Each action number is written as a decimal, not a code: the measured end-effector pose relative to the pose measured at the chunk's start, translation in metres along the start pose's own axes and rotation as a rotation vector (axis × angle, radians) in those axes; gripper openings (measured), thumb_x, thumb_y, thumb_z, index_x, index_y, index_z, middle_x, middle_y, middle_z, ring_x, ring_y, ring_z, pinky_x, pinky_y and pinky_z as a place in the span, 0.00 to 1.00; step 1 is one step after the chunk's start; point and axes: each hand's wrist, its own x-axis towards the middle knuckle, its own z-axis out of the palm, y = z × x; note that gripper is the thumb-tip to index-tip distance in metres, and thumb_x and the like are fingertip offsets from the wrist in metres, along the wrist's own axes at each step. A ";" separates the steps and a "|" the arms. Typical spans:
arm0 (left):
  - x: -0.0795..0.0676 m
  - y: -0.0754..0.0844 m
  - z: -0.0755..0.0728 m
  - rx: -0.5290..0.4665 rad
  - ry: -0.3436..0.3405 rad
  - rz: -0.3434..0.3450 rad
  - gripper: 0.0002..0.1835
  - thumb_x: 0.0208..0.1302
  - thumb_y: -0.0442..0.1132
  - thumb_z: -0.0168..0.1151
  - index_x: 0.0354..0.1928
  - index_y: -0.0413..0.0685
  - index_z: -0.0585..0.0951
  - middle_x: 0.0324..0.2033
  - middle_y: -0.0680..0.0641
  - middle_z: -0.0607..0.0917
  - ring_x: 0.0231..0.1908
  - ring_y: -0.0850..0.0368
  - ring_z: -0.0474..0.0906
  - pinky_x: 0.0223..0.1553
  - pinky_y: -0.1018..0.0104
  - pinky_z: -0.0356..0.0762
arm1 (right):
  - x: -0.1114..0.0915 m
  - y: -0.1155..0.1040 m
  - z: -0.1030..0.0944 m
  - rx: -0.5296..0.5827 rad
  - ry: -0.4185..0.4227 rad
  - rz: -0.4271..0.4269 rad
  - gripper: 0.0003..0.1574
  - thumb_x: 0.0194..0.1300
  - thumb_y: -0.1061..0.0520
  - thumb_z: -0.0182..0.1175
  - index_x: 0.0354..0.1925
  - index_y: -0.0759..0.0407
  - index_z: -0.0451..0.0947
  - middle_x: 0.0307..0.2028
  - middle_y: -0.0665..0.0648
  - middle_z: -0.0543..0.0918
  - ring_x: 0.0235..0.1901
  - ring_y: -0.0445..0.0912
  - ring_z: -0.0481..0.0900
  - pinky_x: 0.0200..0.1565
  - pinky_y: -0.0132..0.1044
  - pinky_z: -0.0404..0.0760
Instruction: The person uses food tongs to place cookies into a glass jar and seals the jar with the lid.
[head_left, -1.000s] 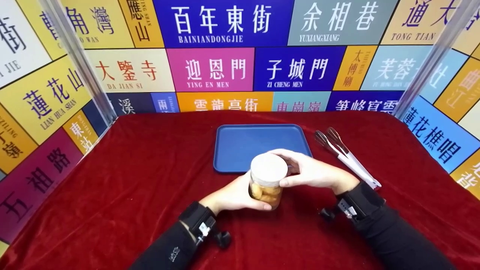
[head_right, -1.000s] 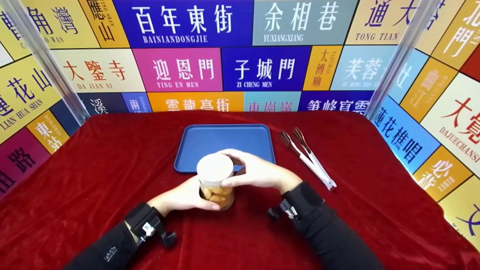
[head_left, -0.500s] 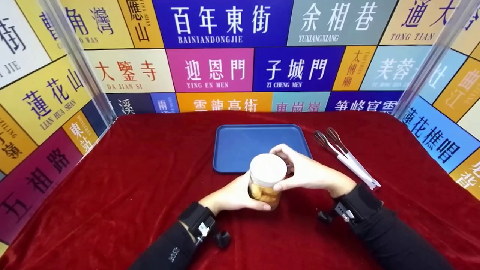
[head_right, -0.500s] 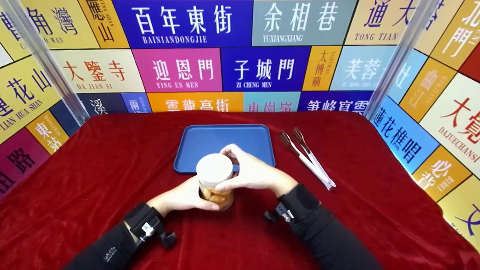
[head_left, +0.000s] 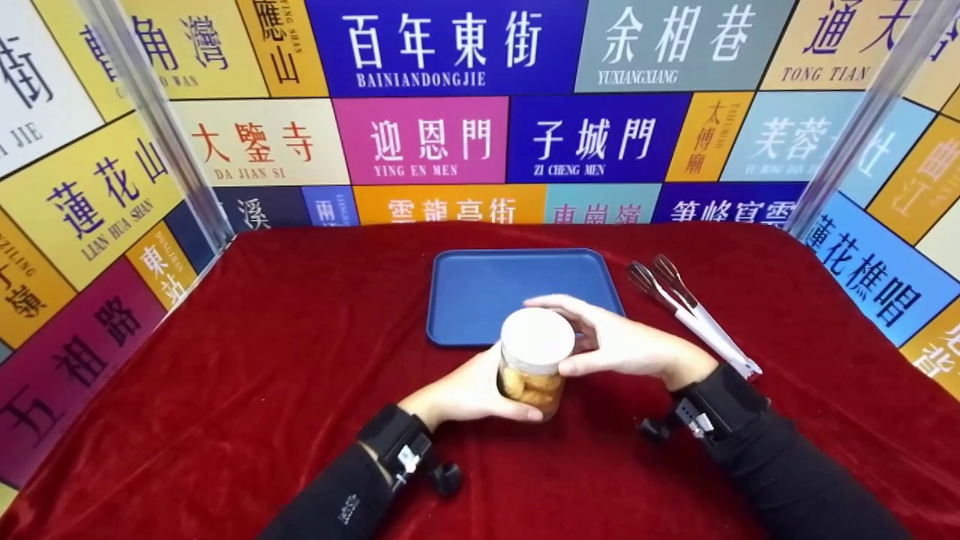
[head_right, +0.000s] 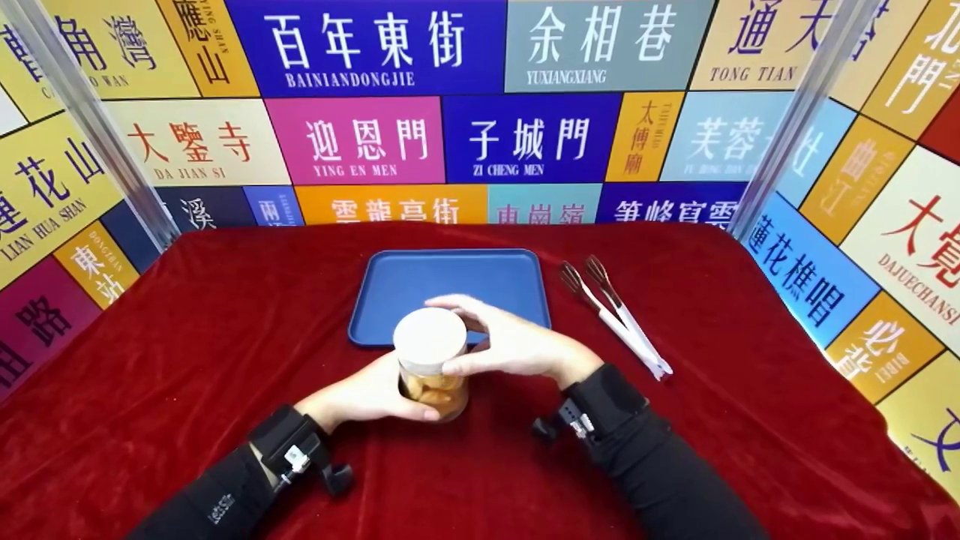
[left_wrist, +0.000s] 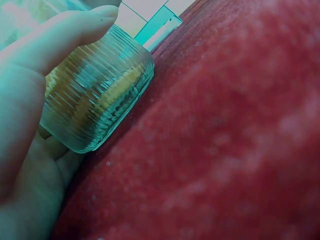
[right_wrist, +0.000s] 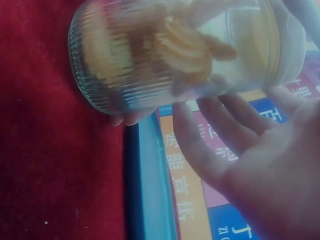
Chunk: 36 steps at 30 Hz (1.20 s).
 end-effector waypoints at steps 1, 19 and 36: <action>0.000 0.000 0.000 0.003 0.000 0.003 0.49 0.52 0.37 0.86 0.73 0.55 0.66 0.62 0.54 0.81 0.63 0.58 0.78 0.71 0.59 0.71 | 0.000 0.001 0.000 0.010 -0.005 -0.007 0.51 0.69 0.61 0.73 0.81 0.60 0.58 0.72 0.62 0.71 0.67 0.55 0.77 0.65 0.45 0.81; 0.000 -0.001 0.000 0.007 0.001 0.002 0.48 0.52 0.37 0.86 0.72 0.54 0.67 0.61 0.54 0.81 0.62 0.58 0.78 0.70 0.59 0.72 | 0.001 0.003 -0.001 -0.021 0.002 -0.027 0.46 0.69 0.61 0.73 0.78 0.58 0.63 0.71 0.61 0.74 0.66 0.54 0.78 0.64 0.44 0.81; 0.001 0.000 0.000 -0.029 -0.007 0.010 0.51 0.53 0.36 0.85 0.75 0.60 0.65 0.63 0.54 0.79 0.64 0.57 0.77 0.72 0.58 0.71 | 0.002 0.000 0.010 -0.190 0.128 0.009 0.48 0.62 0.57 0.80 0.69 0.58 0.61 0.64 0.58 0.77 0.64 0.52 0.77 0.64 0.37 0.79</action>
